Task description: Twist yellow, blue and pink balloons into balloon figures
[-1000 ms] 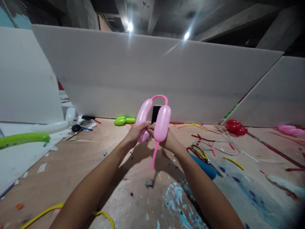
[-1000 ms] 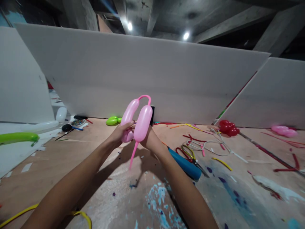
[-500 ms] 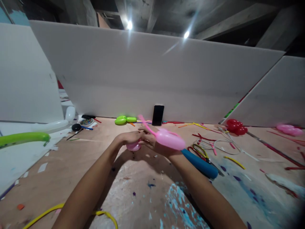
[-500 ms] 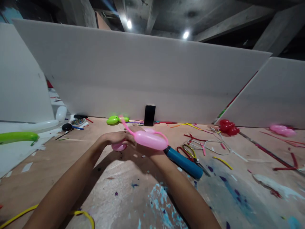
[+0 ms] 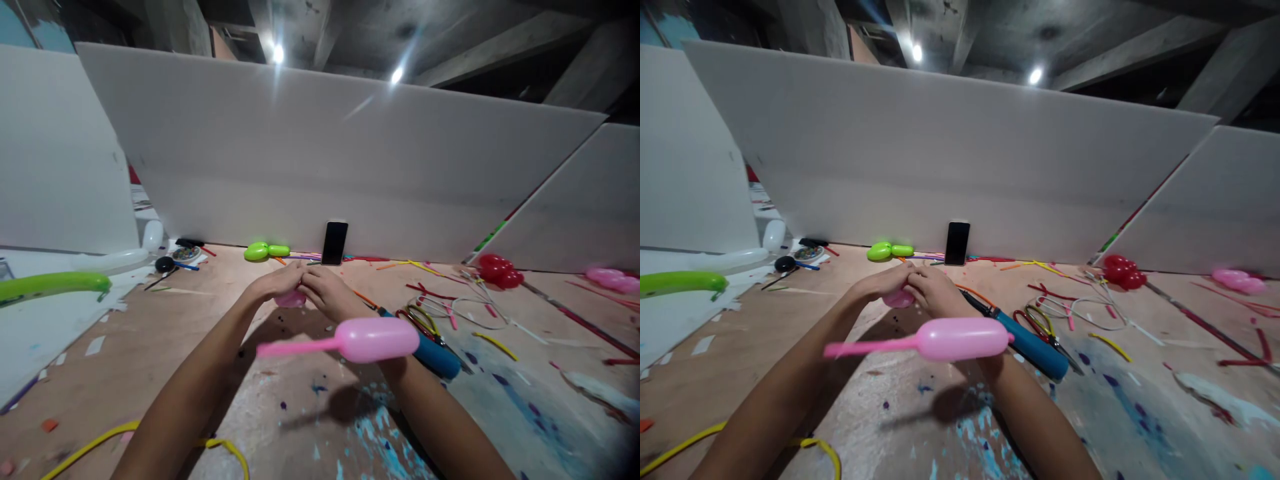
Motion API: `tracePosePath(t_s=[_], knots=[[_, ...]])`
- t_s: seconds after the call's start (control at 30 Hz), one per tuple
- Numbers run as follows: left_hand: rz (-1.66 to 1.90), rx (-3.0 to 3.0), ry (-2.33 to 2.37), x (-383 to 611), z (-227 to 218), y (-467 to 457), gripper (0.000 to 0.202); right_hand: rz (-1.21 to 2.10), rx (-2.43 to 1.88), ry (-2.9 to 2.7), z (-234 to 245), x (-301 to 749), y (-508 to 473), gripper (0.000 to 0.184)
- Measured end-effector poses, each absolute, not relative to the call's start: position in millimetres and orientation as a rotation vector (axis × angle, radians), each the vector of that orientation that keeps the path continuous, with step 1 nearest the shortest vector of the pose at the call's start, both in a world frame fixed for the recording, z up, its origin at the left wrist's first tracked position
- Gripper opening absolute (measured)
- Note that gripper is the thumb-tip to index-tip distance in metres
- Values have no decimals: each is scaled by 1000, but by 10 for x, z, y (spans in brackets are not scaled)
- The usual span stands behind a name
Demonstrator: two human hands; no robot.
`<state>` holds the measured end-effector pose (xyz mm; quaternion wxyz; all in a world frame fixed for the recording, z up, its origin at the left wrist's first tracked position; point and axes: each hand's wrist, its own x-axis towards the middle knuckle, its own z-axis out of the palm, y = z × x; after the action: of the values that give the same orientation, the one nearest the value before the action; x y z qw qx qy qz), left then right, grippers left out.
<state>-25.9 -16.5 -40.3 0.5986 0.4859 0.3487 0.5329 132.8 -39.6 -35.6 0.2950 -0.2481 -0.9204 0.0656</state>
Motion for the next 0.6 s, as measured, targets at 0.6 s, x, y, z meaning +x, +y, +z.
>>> tracePosePath(t_s=[0.6], knots=[[918, 759, 593, -91, -414, -118, 25, -323, -915, -2383, -295, 1526, -272, 27]])
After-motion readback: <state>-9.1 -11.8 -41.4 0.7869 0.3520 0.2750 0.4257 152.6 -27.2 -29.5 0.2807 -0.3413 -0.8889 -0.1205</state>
